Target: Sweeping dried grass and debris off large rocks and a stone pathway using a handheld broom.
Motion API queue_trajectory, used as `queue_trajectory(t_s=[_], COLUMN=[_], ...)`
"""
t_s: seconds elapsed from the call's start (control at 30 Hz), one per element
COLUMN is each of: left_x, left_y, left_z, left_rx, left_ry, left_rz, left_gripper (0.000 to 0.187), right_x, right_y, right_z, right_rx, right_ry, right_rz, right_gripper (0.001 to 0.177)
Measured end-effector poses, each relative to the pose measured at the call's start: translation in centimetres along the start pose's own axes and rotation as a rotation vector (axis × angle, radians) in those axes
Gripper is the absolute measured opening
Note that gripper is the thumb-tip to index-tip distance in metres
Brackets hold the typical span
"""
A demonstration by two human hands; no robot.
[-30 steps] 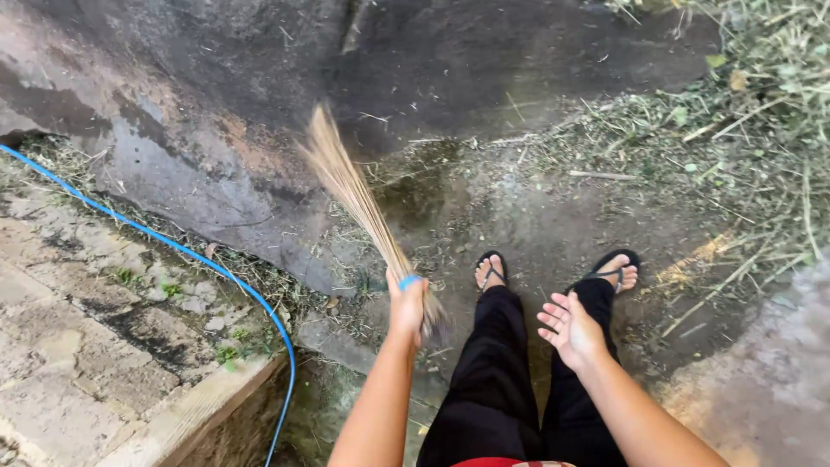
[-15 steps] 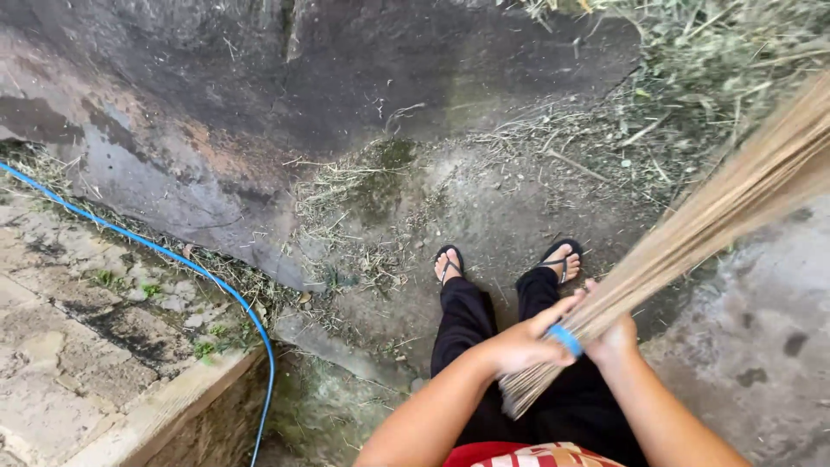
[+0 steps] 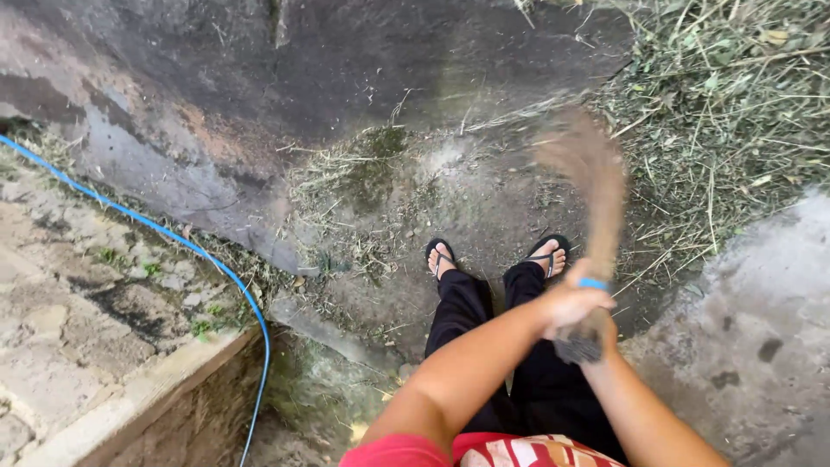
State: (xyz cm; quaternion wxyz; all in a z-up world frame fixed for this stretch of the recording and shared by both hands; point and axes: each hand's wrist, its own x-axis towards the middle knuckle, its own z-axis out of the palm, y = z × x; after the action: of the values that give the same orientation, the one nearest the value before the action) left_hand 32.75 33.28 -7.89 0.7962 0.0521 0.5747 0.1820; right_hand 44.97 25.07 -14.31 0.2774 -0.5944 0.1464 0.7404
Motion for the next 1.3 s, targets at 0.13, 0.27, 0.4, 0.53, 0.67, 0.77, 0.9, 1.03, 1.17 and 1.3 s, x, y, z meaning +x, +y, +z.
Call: queue_trajectory(t_s=[0.13,0.27,0.4,0.53,0.67,0.77,0.9,1.03,1.17,1.3], left_x=[0.0,-9.2,-17.4,-23.6,-26.5,-28.0,-24.8,-15.4,-5.2,-4.2], left_y=[-2.1,3.6,9.2,12.4,17.3,23.1,31.8,40.5,40.7,40.9], left_z=[2.5,0.9,-3.1,-7.5,-13.0,-17.6,-25.4,-31.2,-28.8,-23.9], left_rx=[0.396,0.463,0.843,0.698,0.432,0.296,0.367,0.422,0.549,0.426], left_ry=[-0.158,-0.382,-0.142,-0.130,-0.112,0.231,0.654,0.882,0.487,0.082], left_rz=[0.305,0.438,0.389,0.509,0.713,0.732,0.752,0.465,0.300,0.296], left_gripper=[0.106,0.103,0.106,0.103,0.099,0.097,0.103,0.107,0.108,0.112], right_x=[4.1,3.8,4.7,3.6,2.8,0.6,0.6,3.6,6.9,16.0], right_y=[-1.5,-5.5,-6.5,-6.6,-9.4,-12.4,-14.1,-13.6,-11.8,-9.9], right_z=[-5.8,-2.4,5.3,13.9,23.9,31.6,38.8,44.7,45.8,39.1], right_rx=[0.047,0.139,0.084,-0.031,-0.100,-0.219,-0.298,-0.318,-0.415,-0.275], right_ry=[-0.042,-0.111,-0.142,-0.230,-0.328,-0.358,-0.270,-0.251,-0.237,-0.164], right_rz=[-0.157,-0.059,-0.161,-0.014,-0.036,-0.085,-0.121,-0.070,-0.015,-0.019], right_gripper=[0.066,0.059,0.042,0.050,0.046,0.055,0.051,0.047,0.038,0.038])
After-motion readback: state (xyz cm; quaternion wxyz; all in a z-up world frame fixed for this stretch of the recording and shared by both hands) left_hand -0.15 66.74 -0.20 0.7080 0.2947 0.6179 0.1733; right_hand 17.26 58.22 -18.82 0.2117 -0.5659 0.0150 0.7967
